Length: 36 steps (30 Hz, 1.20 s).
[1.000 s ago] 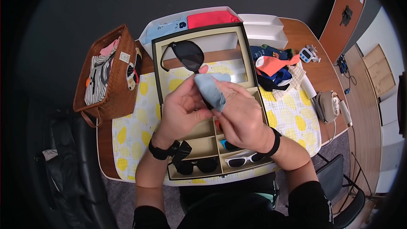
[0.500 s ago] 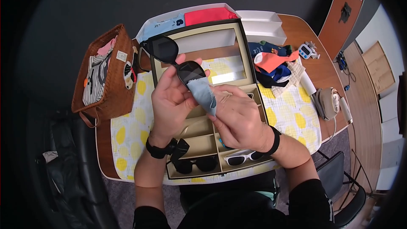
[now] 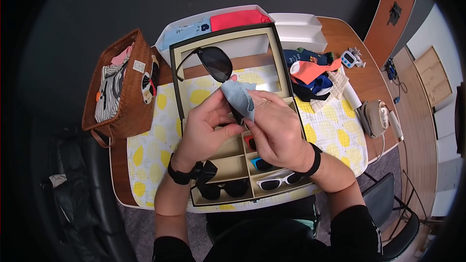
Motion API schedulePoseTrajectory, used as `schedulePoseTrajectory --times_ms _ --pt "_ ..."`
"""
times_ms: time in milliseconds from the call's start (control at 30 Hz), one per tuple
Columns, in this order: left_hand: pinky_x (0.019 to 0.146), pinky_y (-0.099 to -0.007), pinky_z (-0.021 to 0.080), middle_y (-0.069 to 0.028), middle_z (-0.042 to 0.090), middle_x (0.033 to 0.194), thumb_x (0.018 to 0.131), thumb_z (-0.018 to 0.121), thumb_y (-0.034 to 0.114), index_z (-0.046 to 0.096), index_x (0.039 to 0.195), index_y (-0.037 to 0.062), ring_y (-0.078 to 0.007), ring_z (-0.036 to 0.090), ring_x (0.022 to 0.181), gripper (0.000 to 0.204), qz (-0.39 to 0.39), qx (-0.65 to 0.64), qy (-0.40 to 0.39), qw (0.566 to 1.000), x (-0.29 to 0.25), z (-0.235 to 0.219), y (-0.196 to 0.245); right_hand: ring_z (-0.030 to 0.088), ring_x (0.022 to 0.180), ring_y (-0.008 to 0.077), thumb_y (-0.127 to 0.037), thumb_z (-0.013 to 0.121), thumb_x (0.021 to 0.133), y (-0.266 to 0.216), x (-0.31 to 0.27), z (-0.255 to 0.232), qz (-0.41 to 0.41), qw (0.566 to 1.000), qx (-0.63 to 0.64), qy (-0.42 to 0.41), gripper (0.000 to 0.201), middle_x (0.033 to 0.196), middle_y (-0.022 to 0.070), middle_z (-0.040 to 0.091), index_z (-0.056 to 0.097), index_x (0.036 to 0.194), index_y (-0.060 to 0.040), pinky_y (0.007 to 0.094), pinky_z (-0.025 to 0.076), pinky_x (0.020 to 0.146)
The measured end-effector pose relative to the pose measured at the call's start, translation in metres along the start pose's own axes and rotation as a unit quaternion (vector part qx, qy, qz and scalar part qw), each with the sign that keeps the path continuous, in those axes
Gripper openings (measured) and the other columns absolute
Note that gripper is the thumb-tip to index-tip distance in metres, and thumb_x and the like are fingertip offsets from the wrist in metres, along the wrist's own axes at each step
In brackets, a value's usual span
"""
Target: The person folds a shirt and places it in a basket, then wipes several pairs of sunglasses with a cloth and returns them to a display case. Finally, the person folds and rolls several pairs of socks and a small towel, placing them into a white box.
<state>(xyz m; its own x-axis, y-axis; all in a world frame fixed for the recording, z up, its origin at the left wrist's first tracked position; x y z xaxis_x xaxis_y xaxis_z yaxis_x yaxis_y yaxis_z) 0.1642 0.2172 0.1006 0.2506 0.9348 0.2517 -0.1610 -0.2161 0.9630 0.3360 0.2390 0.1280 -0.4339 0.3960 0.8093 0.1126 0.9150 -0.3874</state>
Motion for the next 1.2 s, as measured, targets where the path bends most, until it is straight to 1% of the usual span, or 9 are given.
schedulePoseTrajectory --times_ms 167,233,267,433,533,633,867,1067,1200 --pt "0.098 -0.0319 0.054 -0.014 0.05 0.148 0.086 0.07 -0.013 0.024 0.159 -0.0013 -0.0199 0.055 0.13 0.087 -0.01 0.011 0.018 1.0 0.001 0.0 0.001 0.069 0.104 0.0407 0.007 0.07 0.075 -0.007 0.001 0.001 -0.003 1.0 -0.006 -0.018 0.031 0.107 0.0271 0.068 0.063 0.105 0.0089 0.0491 0.051 0.097" --pt "0.1 -0.0333 0.054 -0.0167 0.049 0.149 0.087 0.07 -0.013 0.021 0.159 -0.0012 -0.0212 0.056 0.129 0.088 0.055 -0.011 0.051 0.997 0.002 -0.004 -0.002 0.069 0.103 0.0401 0.006 0.071 0.075 -0.009 0.001 0.002 -0.015 1.0 -0.003 -0.022 0.03 0.106 0.027 0.068 0.063 0.104 0.0089 0.0488 0.051 0.097" --pt "0.1 -0.0333 0.054 -0.0167 0.049 0.149 0.087 0.07 -0.013 0.021 0.159 -0.0012 -0.0212 0.056 0.129 0.088 0.056 -0.01 0.052 0.997 0.002 -0.005 -0.001 0.069 0.102 0.0398 0.007 0.071 0.074 -0.009 0.002 0.003 -0.018 1.0 0.0 -0.024 0.03 0.106 0.0264 0.069 0.063 0.104 0.0091 0.0485 0.051 0.097" --pt "0.104 -0.0375 0.053 -0.0222 0.045 0.152 0.089 0.067 -0.013 0.019 0.159 -0.0016 -0.0296 0.056 0.132 0.086 0.079 -0.027 0.081 0.993 0.005 -0.011 0.005 0.07 0.101 0.0389 0.007 0.072 0.074 -0.009 0.001 0.002 -0.016 0.999 0.016 -0.035 0.03 0.105 0.0251 0.069 0.063 0.102 0.0092 0.0476 0.052 0.095" --pt "0.105 -0.0389 0.053 -0.0244 0.043 0.153 0.089 0.066 -0.013 0.019 0.158 -0.0021 -0.0323 0.054 0.134 0.085 0.087 -0.065 0.096 0.989 0.005 -0.014 0.005 0.07 0.103 0.0379 0.007 0.071 0.074 -0.009 0.0 0.003 -0.018 0.999 0.027 -0.039 0.029 0.104 0.024 0.069 0.063 0.101 0.0088 0.0468 0.053 0.093" --pt "0.105 -0.0387 0.053 -0.0259 0.042 0.153 0.089 0.066 -0.014 0.018 0.158 -0.002 -0.0329 0.054 0.134 0.085 0.105 -0.044 0.084 0.99 0.006 -0.014 0.004 0.071 0.103 0.0372 0.008 0.071 0.074 -0.011 0.002 0.0 -0.016 0.999 0.005 -0.033 0.029 0.103 0.0232 0.07 0.063 0.102 0.0086 0.0459 0.053 0.091" --pt "0.103 -0.0358 0.054 -0.0251 0.043 0.153 0.087 0.068 -0.014 0.019 0.159 -0.002 -0.0306 0.055 0.133 0.087 0.096 -0.054 0.069 0.992 0.006 -0.013 0.002 0.072 0.101 0.0366 0.007 0.069 0.074 -0.008 0.001 0.001 0.0 0.998 -0.057 -0.018 0.034 0.101 0.0241 0.07 0.062 0.107 0.0075 0.045 0.053 0.09" --pt "0.099 -0.031 0.054 -0.0188 0.045 0.152 0.086 0.069 -0.015 0.019 0.158 -0.0041 -0.0245 0.054 0.132 0.088 0.103 -0.066 0.043 0.992 0.002 -0.007 0.0 0.072 0.098 0.0373 0.006 0.068 0.076 0.001 0.003 0.001 0.009 0.996 -0.092 0.01 0.032 0.094 0.024 0.07 0.063 0.107 0.0067 0.0451 0.052 0.092" --pt "0.1 -0.0327 0.052 -0.0163 0.046 0.15 0.086 0.07 -0.013 0.022 0.157 -0.0039 -0.0232 0.053 0.132 0.085 0.02 -0.075 0.003 0.997 0.003 -0.006 -0.001 0.071 0.1 0.0387 0.004 0.068 0.08 0.007 0.001 0.001 0.043 0.996 -0.074 0.017 0.025 0.088 0.0231 0.069 0.064 0.104 0.0051 0.0449 0.052 0.093"
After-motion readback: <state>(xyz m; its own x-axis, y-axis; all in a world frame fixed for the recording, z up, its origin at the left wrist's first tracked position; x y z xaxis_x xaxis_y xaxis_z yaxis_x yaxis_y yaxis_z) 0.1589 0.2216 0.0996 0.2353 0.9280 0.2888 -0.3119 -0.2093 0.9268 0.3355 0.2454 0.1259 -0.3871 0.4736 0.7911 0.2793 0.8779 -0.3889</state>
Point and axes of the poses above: each hand's wrist, its own x-axis towards the middle knuckle, its own z-axis out of the palm, y = z × x, the point moved 3 cm from there along x, towards the middle knuckle
